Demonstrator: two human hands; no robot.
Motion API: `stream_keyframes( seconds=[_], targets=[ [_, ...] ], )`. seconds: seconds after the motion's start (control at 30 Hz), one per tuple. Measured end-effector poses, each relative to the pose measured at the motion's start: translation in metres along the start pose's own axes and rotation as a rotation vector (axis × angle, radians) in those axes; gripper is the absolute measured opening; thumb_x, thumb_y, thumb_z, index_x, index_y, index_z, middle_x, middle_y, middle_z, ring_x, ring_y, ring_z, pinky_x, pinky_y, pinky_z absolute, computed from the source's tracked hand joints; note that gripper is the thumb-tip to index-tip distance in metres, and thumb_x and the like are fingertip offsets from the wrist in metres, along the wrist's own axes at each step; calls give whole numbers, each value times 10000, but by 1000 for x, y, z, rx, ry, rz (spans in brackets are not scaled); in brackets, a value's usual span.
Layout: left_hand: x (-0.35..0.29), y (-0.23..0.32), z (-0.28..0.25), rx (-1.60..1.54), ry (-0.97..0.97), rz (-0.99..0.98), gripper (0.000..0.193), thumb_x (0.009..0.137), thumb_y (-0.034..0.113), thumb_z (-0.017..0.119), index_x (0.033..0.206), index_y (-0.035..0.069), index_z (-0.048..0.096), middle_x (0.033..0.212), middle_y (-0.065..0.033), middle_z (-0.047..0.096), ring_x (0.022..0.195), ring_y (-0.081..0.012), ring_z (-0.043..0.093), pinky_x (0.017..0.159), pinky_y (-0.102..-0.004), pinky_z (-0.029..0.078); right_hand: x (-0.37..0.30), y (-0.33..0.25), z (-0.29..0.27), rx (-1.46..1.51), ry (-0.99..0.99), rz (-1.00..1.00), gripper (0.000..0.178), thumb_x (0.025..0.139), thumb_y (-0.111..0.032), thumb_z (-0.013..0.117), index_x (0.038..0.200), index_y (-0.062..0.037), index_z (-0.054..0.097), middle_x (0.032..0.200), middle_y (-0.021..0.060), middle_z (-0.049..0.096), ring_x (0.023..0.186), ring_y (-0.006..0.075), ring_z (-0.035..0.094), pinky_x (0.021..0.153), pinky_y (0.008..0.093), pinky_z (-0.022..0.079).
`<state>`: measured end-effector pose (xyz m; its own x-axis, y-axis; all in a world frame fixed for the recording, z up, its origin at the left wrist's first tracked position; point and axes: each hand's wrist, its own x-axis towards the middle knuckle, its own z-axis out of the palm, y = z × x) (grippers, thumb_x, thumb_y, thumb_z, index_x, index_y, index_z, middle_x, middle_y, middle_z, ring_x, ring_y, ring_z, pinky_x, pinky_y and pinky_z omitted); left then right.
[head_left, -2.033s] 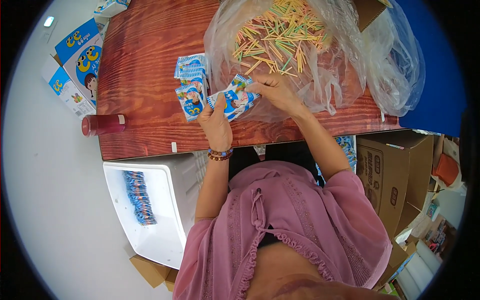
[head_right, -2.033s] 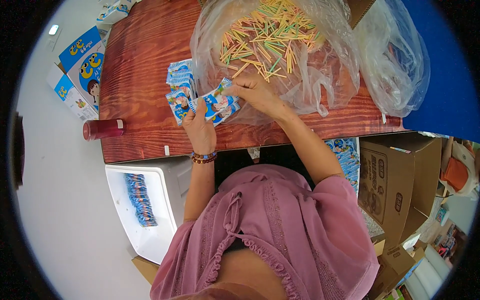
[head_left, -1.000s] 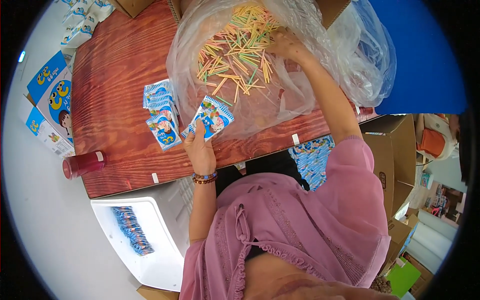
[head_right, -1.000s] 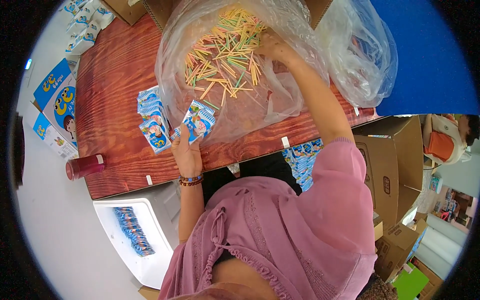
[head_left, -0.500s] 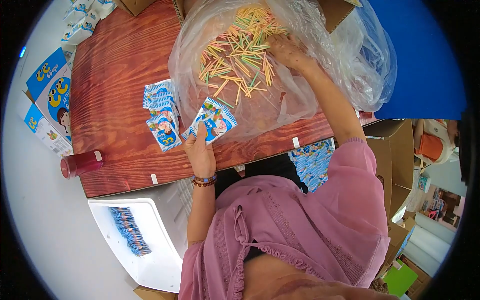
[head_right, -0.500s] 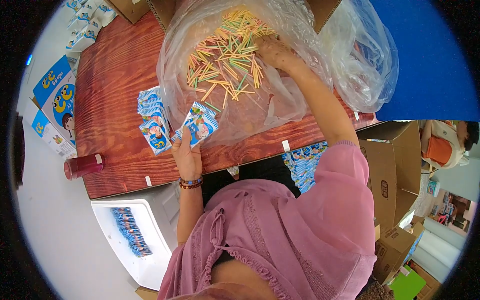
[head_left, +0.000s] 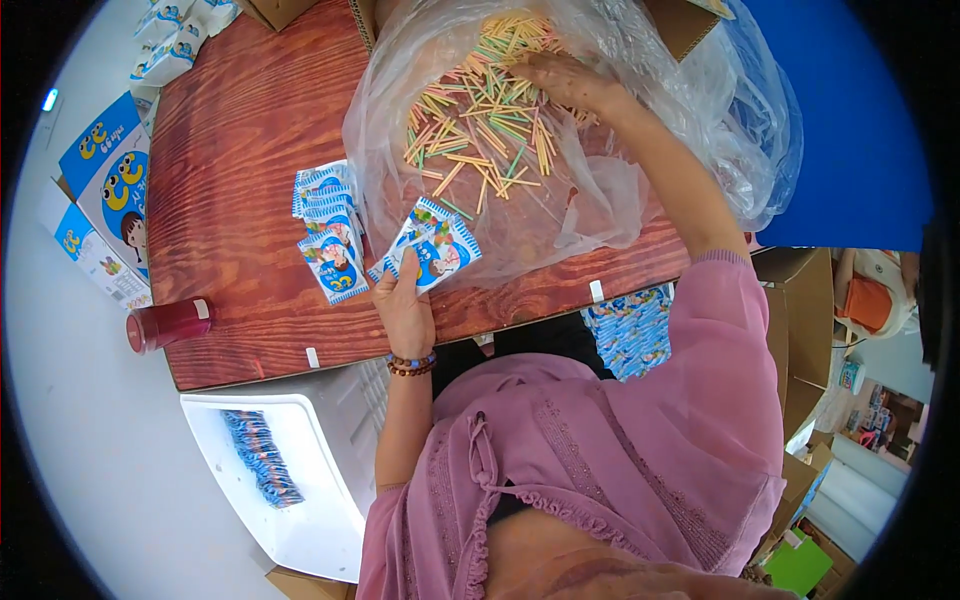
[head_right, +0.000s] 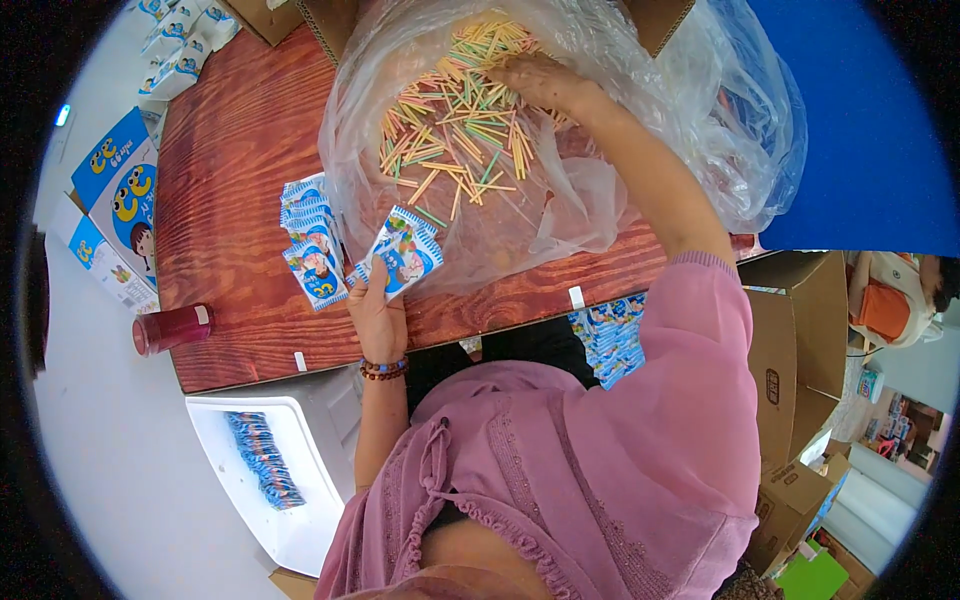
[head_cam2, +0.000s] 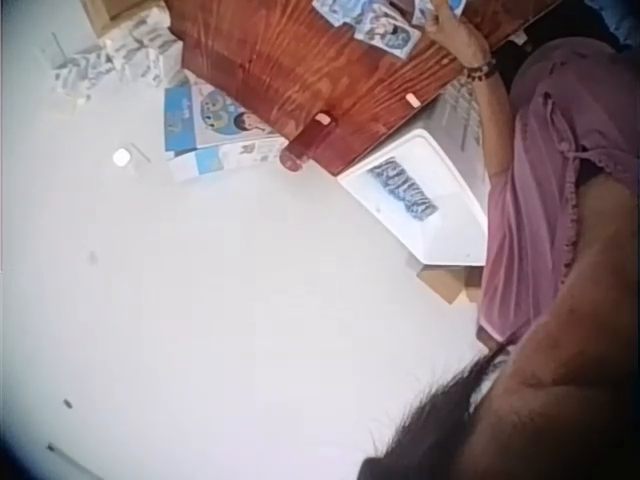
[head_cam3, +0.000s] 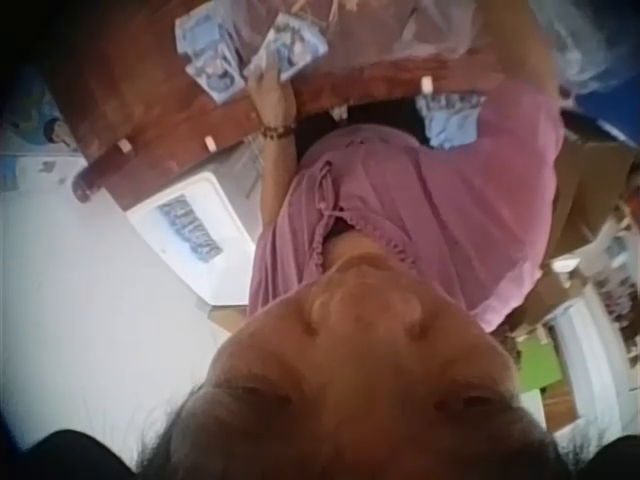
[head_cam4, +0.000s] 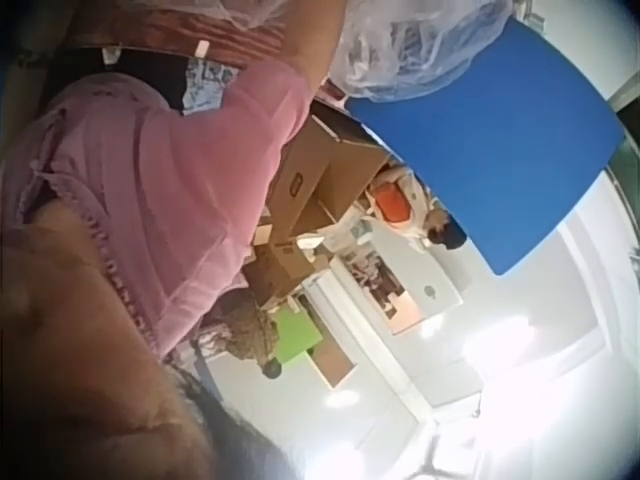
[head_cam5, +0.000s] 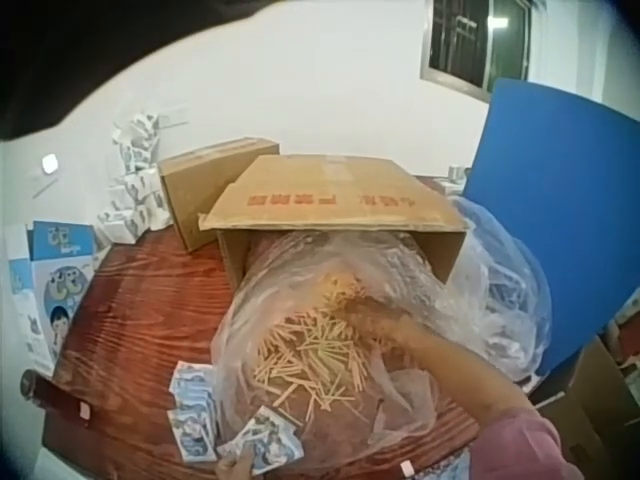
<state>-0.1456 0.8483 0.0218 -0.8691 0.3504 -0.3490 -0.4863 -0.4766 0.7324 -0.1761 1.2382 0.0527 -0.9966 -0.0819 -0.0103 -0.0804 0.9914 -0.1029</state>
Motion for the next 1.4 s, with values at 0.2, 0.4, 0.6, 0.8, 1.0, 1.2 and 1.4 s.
stream_keyframes(
  seconds=[0.2,0.4,0.6,0.8,1.0,1.2,1.4],
  targets=[
    [1,-1,0,11,1,-2,144,920,67,593,1017,-29,638,1009,-75,667,874,-117,640,778,-259,524,10,7,7,-228,-12,-29,346,919,-175,387,1221,-89,532,1197,146,546,1177,319,485,1035,451,322],
    [0,0,0,6,-6,-1,145,919,71,596,1013,-29,643,1002,-74,670,869,-114,640,777,-256,522,-4,-11,1,-297,208,91,339,877,-107,452,1198,-69,556,1176,143,563,1133,297,517,1001,404,363],
    [-2,1,0,0,-18,25,143,919,71,596,1004,-33,645,997,-76,671,870,-116,640,781,-260,519,1,-36,3,809,420,410,289,928,-134,520,1206,-71,569,1042,72,651,908,181,602,850,285,463],
    [-1,-1,-1,-9,-30,26,152,921,73,595,1013,-39,643,1004,-79,670,880,-120,638,792,-266,515,-5,-87,14,1401,342,551,237,917,-202,574,1090,-69,666,877,4,665,827,98,567,784,258,436],
    [0,-3,-2,-6,-76,25,167,927,80,583,1046,-28,628,1037,-86,662,917,-147,641,820,-291,523,-15,-105,30,1129,471,602,241,895,-161,603,1102,-47,653,940,48,686,834,109,564,778,261,431],
    [0,-1,-4,-3,-58,31,172,926,84,585,1052,-27,624,1040,-85,662,920,-148,641,822,-292,525,-7,-117,41,1498,619,474,231,920,-161,581,1111,-40,627,922,22,679,810,93,547,758,246,428],
    [-1,-1,1,-6,-44,18,168,920,82,599,1032,-39,632,1015,-82,665,888,-125,638,798,-271,519,-18,-121,69,1114,657,399,166,936,-136,547,1031,-9,596,976,23,648,883,101,558,809,260,433]
  ],
)
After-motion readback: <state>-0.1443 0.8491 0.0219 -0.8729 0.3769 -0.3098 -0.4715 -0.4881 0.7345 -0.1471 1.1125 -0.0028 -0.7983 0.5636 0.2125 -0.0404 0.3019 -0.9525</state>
